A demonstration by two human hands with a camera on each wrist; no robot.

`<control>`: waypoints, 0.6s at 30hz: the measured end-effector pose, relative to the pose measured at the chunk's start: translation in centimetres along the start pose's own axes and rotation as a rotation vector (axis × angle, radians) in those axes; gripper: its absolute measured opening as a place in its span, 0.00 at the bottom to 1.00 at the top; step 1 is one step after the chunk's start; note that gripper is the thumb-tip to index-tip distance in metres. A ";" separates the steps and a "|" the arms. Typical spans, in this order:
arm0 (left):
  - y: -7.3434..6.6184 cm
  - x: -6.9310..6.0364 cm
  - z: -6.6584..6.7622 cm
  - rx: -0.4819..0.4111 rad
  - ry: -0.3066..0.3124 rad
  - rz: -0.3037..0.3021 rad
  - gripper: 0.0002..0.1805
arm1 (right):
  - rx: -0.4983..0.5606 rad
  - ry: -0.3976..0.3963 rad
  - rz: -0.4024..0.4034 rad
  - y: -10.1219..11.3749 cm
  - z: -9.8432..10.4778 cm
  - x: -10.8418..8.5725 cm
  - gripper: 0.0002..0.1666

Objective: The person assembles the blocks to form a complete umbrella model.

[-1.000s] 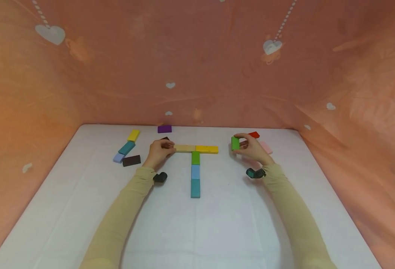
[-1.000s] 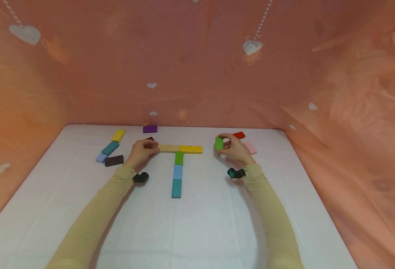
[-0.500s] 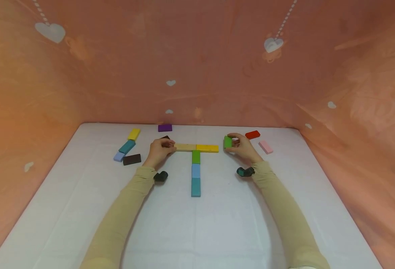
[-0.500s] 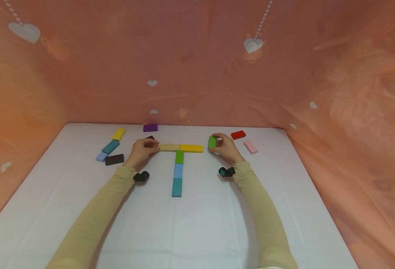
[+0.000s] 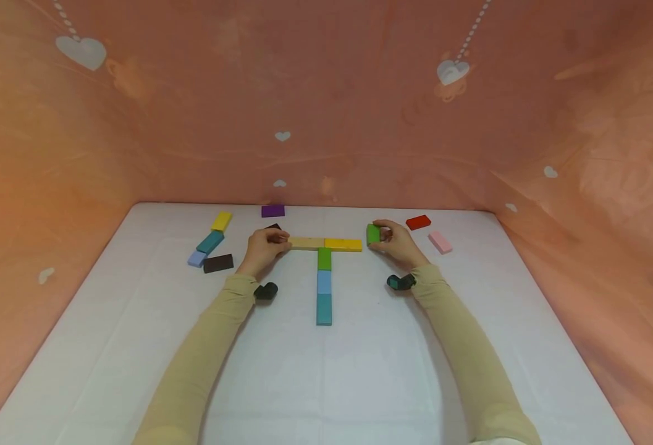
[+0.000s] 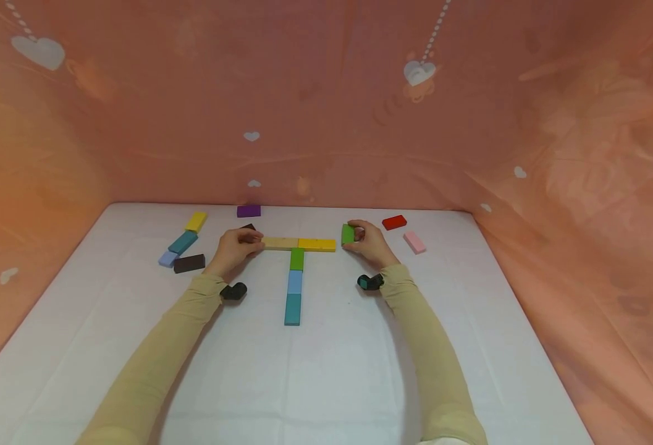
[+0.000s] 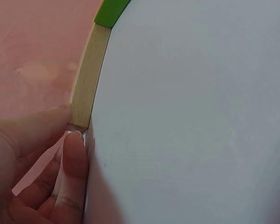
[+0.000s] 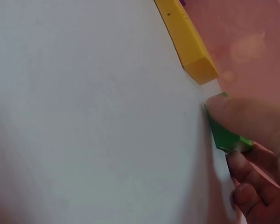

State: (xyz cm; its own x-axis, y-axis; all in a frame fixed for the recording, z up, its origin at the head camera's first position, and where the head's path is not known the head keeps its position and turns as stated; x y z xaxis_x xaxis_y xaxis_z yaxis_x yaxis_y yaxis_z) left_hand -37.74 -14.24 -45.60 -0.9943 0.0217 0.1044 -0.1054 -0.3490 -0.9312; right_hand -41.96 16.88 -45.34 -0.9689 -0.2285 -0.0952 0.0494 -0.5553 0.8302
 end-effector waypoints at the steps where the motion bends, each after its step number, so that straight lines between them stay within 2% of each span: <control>1: 0.0 0.0 0.0 -0.001 0.000 0.003 0.12 | -0.006 0.000 0.000 0.1 -0.1 0.0 0.38; 18: -0.1 0.0 0.0 -0.012 -0.001 -0.007 0.11 | -0.018 0.045 -0.007 0.5 -1.0 0.1 0.37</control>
State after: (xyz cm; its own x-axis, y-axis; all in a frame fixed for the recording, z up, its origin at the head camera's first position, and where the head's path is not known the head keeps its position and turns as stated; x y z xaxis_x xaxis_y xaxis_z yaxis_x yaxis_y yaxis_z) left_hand -37.70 -14.18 -45.46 -0.9936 0.0229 0.1110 -0.1122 -0.3373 -0.9347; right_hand -41.79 15.74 -45.48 -0.9573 -0.2601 -0.1261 0.0471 -0.5709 0.8196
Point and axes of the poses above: each hand's wrist, its own x-axis towards the middle knuckle, its own z-axis out of the back of the hand, y = z × x, the point moved 10 cm from there along x, towards the middle knuckle, and after that the axes turned 7 degrees about -z, right-handed, at the moved point
